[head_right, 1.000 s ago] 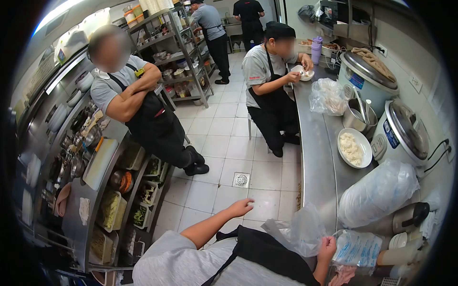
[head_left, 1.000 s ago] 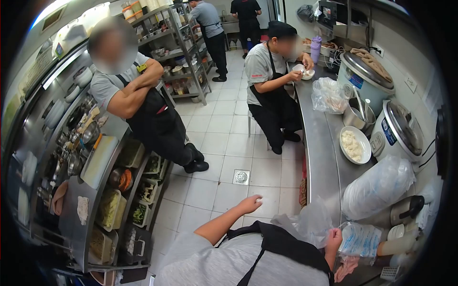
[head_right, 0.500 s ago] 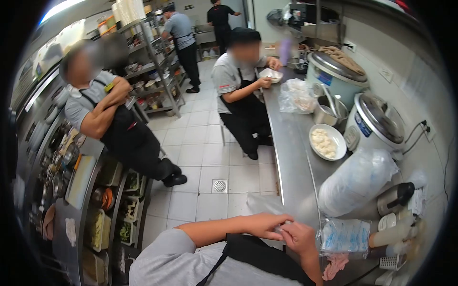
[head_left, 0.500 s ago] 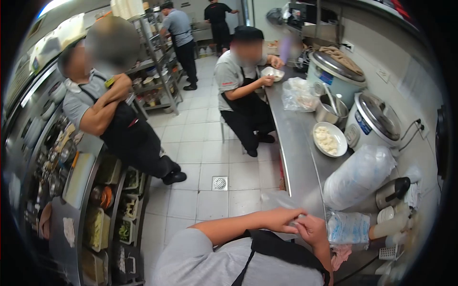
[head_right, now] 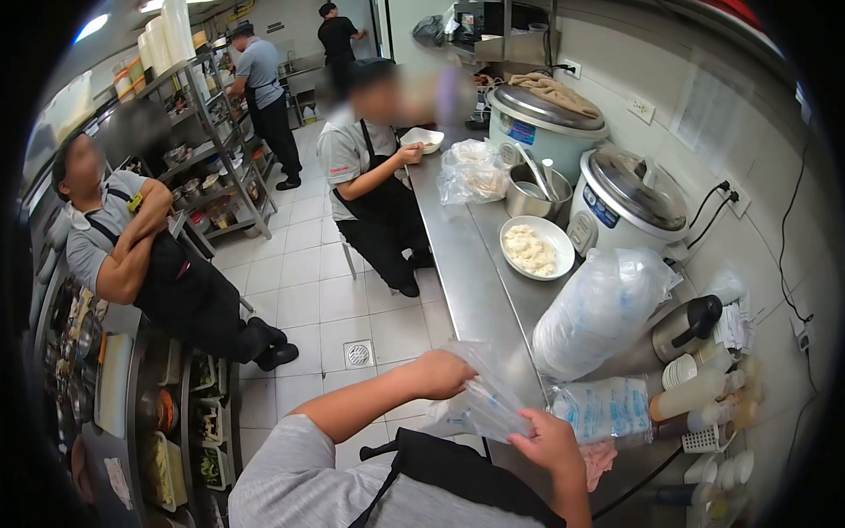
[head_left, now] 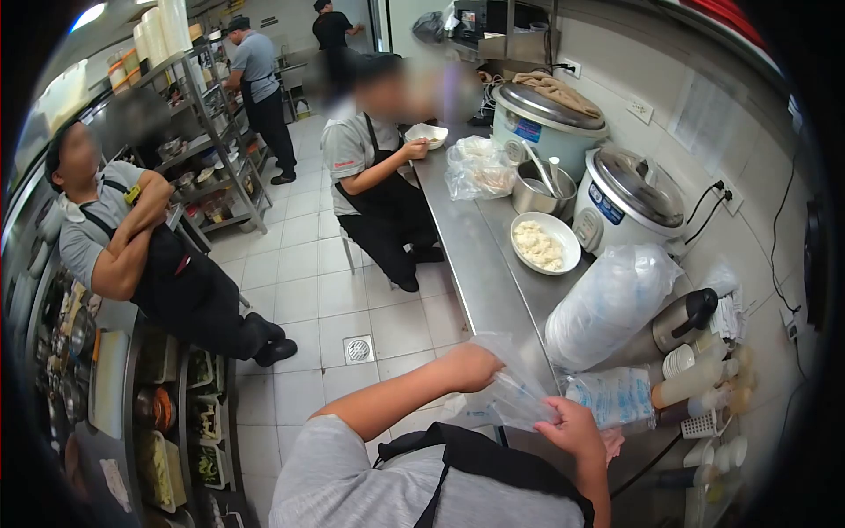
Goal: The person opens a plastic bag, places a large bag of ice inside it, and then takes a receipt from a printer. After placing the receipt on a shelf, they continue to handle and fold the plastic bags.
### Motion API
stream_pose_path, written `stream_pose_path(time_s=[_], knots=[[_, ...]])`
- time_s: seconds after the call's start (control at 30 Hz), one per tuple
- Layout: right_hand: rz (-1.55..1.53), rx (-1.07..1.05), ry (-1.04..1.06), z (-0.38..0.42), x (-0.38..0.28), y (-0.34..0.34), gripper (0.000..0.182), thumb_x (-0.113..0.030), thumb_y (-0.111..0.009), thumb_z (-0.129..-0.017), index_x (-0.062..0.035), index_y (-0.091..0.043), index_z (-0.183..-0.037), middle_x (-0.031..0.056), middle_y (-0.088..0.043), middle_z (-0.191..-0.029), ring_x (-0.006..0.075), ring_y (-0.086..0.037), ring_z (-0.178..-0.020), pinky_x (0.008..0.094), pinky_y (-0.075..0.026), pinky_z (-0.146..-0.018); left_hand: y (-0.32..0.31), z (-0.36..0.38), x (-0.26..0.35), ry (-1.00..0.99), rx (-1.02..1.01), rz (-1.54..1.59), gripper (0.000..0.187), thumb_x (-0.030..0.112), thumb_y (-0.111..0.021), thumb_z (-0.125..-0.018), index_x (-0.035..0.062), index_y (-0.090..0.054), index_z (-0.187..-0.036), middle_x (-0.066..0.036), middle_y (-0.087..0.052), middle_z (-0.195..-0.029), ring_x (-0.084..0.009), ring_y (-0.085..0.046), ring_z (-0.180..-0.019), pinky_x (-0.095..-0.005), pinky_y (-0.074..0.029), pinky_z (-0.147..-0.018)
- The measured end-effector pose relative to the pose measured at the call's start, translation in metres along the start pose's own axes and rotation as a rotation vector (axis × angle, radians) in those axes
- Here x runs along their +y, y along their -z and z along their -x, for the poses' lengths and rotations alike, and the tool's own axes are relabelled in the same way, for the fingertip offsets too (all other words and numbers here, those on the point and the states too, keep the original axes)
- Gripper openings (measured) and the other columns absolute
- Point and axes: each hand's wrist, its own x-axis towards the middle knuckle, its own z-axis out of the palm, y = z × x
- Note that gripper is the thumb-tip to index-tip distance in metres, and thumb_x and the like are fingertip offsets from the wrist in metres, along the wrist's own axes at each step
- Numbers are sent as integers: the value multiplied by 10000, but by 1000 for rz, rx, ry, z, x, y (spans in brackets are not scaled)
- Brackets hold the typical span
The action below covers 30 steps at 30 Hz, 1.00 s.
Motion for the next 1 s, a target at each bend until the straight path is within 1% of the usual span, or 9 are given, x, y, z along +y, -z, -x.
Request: stream_pose_path(time_s=[0.17, 0.27, 0.37, 0.47, 0.57, 0.67, 0.77, 0.9, 1.0], knots=[[155, -132, 135, 2, 20, 5, 153, -191, -621, -672, -45, -595, -712, 90, -532, -629, 243, -499, -548, 274, -409, -521, 5, -23, 2, -39, -2, -46, 174, 176, -511, -695, 55, -567, -807, -142, -580, -739, -305, -560, -726, -408, -435, -651], [-55, -239, -28, 3, 12, 30, 151, -169, -612, -680, -22, -591, -653, 86, -535, -629, 215, -500, -530, 263, -396, -505, 8, -34, 6, -50, -90, -33, 200, 195, -503, -716, 61, -577, -845, -147, -582, -772, -306, -557, -749, -400, -434, -673], [-564, 32, 74, 13, 19, 36, 235, -208, -619, -702, 3, -572, -608, 72, -534, -615, 166, -500, -544, 258, -384, -504, -12, -44, 5, -106, -181, 82, 243, 215, -485, -746, 69, -575, -918, -154, -581, -812, -314, -546, -783, -388, -431, -702], [-937, 156, 127, 17, 25, 34, 314, -279, -624, -723, 2, -562, -595, 56, -533, -621, 134, -496, -584, 250, -381, -519, -32, -48, 13, -168, -287, 279, 272, 233, -461, -781, 68, -558, -973, -159, -577, -838, -327, -535, -803, -380, -423, -715], [-1181, 196, 17, 26, 44, 31, 314, -343, -606, -736, -45, -542, -657, 36, -525, -630, 151, -510, -589, 276, -410, -542, -36, -50, 24, -235, -352, 405, 280, 249, -433, -812, 54, -544, -979, -171, -570, -843, -340, -526, -803, -381, -417, -710], [-1285, 463, -47, 25, 52, 18, 279, -320, -600, -742, -52, -528, -764, 38, -540, -716, 151, -522, -656, 278, -434, -603, -45, -46, 28, -262, -363, 574, 310, 280, -417, -835, 34, -532, -984, -178, -571, -840, -322, -539, -769, -355, -415, -695], [-1356, 408, -74, 28, 64, 6, 260, -304, -586, -755, -61, -514, -814, 38, -544, -779, 143, -523, -693, 280, -439, -644, -55, -34, 30, -122, -479, 753, 299, 277, -420, -838, 37, -539, -972, -144, -583, -827, -266, -548, -755, -330, -413, -689], [-1323, 399, -284, 36, 86, -22, 182, -238, -520, -806, -56, -520, -820, 37, -548, -769, 136, -528, -698, 269, -437, -651, -45, -12, 42, 20, -674, 931, 237, 213, -443, -831, 37, -560, -938, -83, -582, -818, -175, -532, -754, -287, -405, -707], [-1267, 401, -455, 38, 114, -50, 140, -178, -466, -835, -50, -522, -838, 39, -551, -772, 133, -530, -699, 263, -437, -647, -88, 2, 33, -178, -595, 1228, 216, 150, -459, -817, 27, -531, -980, -55, -548, -868, -129, -497, -819, -257, -381, -761]])
